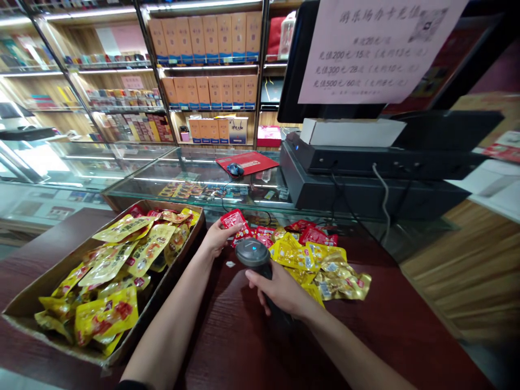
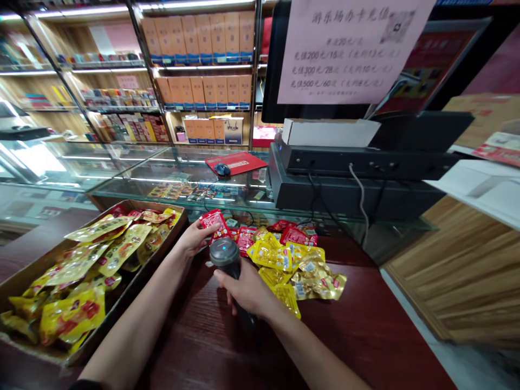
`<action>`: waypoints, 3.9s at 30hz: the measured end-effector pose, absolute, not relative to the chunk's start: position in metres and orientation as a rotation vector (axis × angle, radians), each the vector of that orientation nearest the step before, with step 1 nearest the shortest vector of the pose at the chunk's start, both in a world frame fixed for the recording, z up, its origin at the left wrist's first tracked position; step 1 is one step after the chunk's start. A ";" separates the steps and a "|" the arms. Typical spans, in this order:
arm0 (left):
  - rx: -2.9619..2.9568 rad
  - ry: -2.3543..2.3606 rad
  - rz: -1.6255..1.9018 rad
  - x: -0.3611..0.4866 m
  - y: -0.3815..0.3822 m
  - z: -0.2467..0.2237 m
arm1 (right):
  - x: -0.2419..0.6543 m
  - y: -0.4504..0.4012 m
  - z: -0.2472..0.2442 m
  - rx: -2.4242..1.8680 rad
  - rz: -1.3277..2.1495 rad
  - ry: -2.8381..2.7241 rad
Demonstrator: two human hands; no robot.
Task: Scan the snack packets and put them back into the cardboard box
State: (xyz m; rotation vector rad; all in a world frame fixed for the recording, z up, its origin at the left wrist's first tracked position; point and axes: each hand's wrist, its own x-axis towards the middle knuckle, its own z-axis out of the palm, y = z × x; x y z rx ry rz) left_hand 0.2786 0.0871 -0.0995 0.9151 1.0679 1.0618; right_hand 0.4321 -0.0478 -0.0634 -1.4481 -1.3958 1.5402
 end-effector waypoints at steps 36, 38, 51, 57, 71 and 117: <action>1.708 1.861 1.396 0.127 0.052 0.045 | 0.433 -0.055 -0.055 -1.376 1.501 -1.442; 1.795 2.012 1.344 0.107 0.052 0.050 | 0.434 -0.055 -0.056 -1.359 1.468 -1.460; 2.096 2.004 1.209 0.168 0.057 0.022 | 0.442 -0.053 -0.048 -1.342 1.451 -1.455; 2.219 1.734 1.082 0.231 0.060 -0.036 | 0.457 -0.045 -0.042 -1.343 1.452 -1.355; 2.544 1.206 0.685 0.302 0.067 -0.117 | 0.469 -0.032 -0.053 -1.313 1.453 -1.251; 1.128 1.047 0.835 0.270 0.092 -0.095 | 0.450 -0.041 -0.065 -1.374 1.540 -1.397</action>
